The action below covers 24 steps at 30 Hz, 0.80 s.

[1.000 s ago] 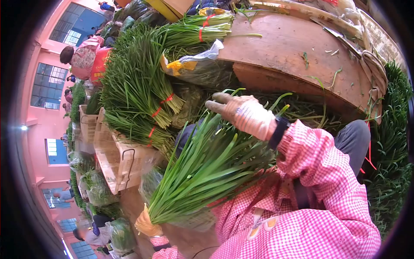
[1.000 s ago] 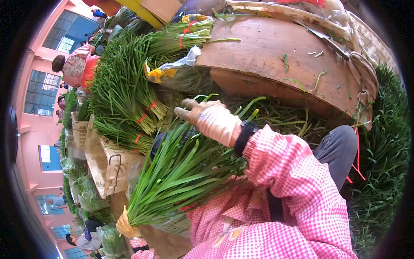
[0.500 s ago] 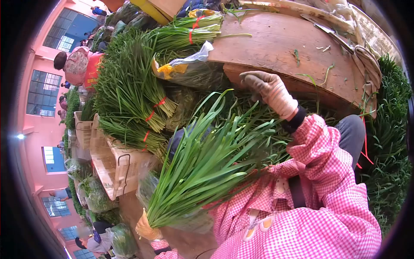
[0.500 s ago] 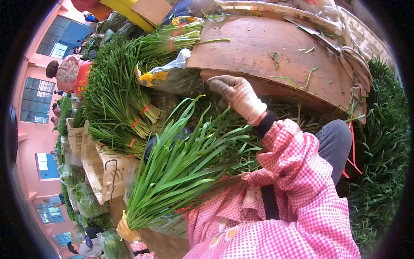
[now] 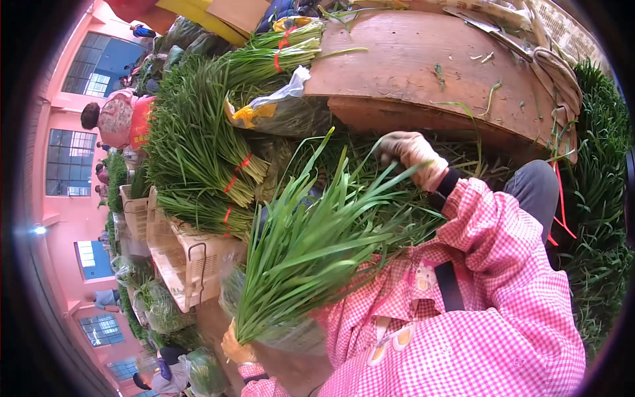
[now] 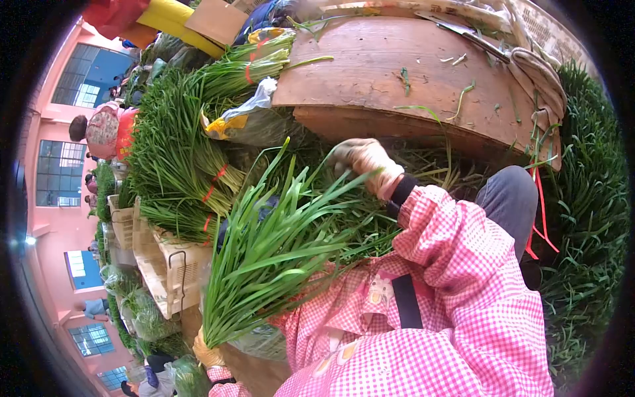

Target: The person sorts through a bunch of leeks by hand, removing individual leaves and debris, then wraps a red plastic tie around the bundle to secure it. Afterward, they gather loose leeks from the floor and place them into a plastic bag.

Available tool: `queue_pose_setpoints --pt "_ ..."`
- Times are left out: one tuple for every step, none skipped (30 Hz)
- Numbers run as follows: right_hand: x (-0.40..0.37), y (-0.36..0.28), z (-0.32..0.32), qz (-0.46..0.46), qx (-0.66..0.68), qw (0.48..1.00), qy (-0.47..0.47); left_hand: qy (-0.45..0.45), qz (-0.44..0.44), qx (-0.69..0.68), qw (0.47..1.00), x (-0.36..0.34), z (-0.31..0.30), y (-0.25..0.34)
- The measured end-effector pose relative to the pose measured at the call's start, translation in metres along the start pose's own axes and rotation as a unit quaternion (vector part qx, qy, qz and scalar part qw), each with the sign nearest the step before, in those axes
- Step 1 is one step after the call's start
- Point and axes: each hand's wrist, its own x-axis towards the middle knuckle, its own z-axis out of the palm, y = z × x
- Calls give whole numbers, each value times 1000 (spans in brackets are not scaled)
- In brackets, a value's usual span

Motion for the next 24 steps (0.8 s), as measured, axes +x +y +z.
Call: queue_pose_setpoints --pt "7 5 -2 -1 47 997 55 -8 -4 3 1000 0 -2 3" --pt "13 11 -3 -1 95 989 110 -16 -8 6 1000 1 -5 6" --pt "10 18 -8 -35 83 994 68 -10 -1 -31 999 1 -9 9" --pt "7 16 -5 -39 65 996 50 -20 -9 -55 998 1 -10 8" --pt "4 14 -3 -44 46 997 32 -30 -17 -80 996 -2 -10 7" --pt "2 13 -2 -49 26 998 14 -41 -26 -106 993 -3 -9 8" --pt "6 12 -8 -46 7 998 29 -67 -53 -188 978 -3 -10 10" --pt "11 12 -13 -57 8 997 46 -91 -61 -183 977 -2 -11 13" --pt "14 13 -17 -78 13 995 53 -113 -70 -176 975 -1 -14 13" --pt "16 14 -21 -99 21 993 60 -136 -80 -167 973 0 -16 12" --pt "20 10 -29 -139 -71 983 95 -138 -67 -197 968 0 -15 10" --pt "25 7 -36 -77 62 990 102 -222 -147 -286 920 -2 -18 8" --pt "29 -1 -34 -101 57 987 114 -301 -221 -371 850 0 -23 10" --pt "30 -8 -32 -127 51 982 130 -372 -286 -448 761 3 -27 12" --pt "25 -13 -33 -124 67 980 143 -406 -296 -468 727 4 -30 13" --pt "21 -23 -25 -105 78 983 132 -414 -301 -469 720 6 -37 16" --pt "18 -31 -19 -87 88 985 122 -423 -305 -471 712 8 -44 21" --pt "14 -36 -18 -69 96 986 115 -435 -307 -472 703 11 -45 25" --pt "14 -34 -21 -33 59 991 115 -428 -295 -489 700 8 -40 19" --pt "14 -31 -20 -16 63 992 106 -410 -289 -489 713 5 -36 15" --pt "11 -26 -18 2 66 993 95 -392 -284 -489 725 2 -33 11" --pt "8 -23 -14 22 69 994 84 -374 -280 -488 737 1 -32 12" --pt "4 -25 -9 80 66 994 31 -371 -283 -490 736 1 -32 12" --pt "5 -17 0 94 57 994 -17 -368 -285 -492 736 0 -32 14"
